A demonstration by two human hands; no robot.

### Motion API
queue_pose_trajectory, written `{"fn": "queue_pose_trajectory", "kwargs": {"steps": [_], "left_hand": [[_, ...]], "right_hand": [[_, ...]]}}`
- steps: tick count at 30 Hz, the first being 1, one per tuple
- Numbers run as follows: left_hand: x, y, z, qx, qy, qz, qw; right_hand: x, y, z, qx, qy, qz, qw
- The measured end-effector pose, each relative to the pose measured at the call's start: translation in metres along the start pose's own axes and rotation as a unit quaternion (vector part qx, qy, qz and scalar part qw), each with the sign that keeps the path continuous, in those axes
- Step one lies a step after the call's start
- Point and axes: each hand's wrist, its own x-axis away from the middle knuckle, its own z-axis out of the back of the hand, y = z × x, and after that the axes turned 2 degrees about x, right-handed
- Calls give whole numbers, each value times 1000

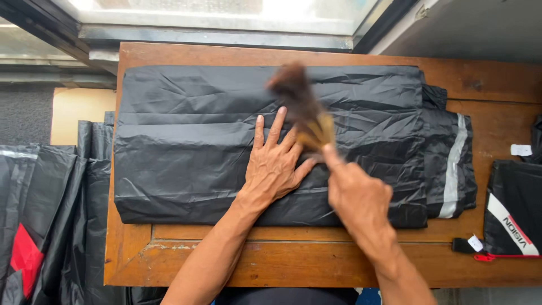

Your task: The person uses a feather duster to clean the surface of black plastic packs on a wooden table. They repeatedly brush the packs, flip them over to clean different sides, and handle them one at a time.

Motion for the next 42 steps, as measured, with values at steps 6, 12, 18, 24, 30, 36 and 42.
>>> {"fn": "queue_pose_trajectory", "kwargs": {"steps": [6, 12, 18, 24, 30, 36, 42], "left_hand": [[-4, 5, 11, -3, -21, 16, 1000], [-6, 6, 12, 2, -1, 12, 1000], [-7, 4, 24, -62, -27, -18, 998], [-10, 6, 24, -76, -30, -17, 996], [-11, 7, 27, -85, -52, -28, 995], [-11, 7, 26, -86, -41, -32, 995], [-9, 6, 24, -74, -30, -41, 996]], "right_hand": [[-53, 58, 5, 19, -34, -103, 994], [-26, -6, 2, 10, 35, 26, 999], [-84, 67, -1, -1, -93, -172, 981], [-26, 19, 19, 16, 80, 22, 996], [-15, 85, -8, -31, 46, -80, 995], [-24, 121, 13, 34, 55, -132, 989], [41, 25, 2, -65, 7, -15, 998]]}}
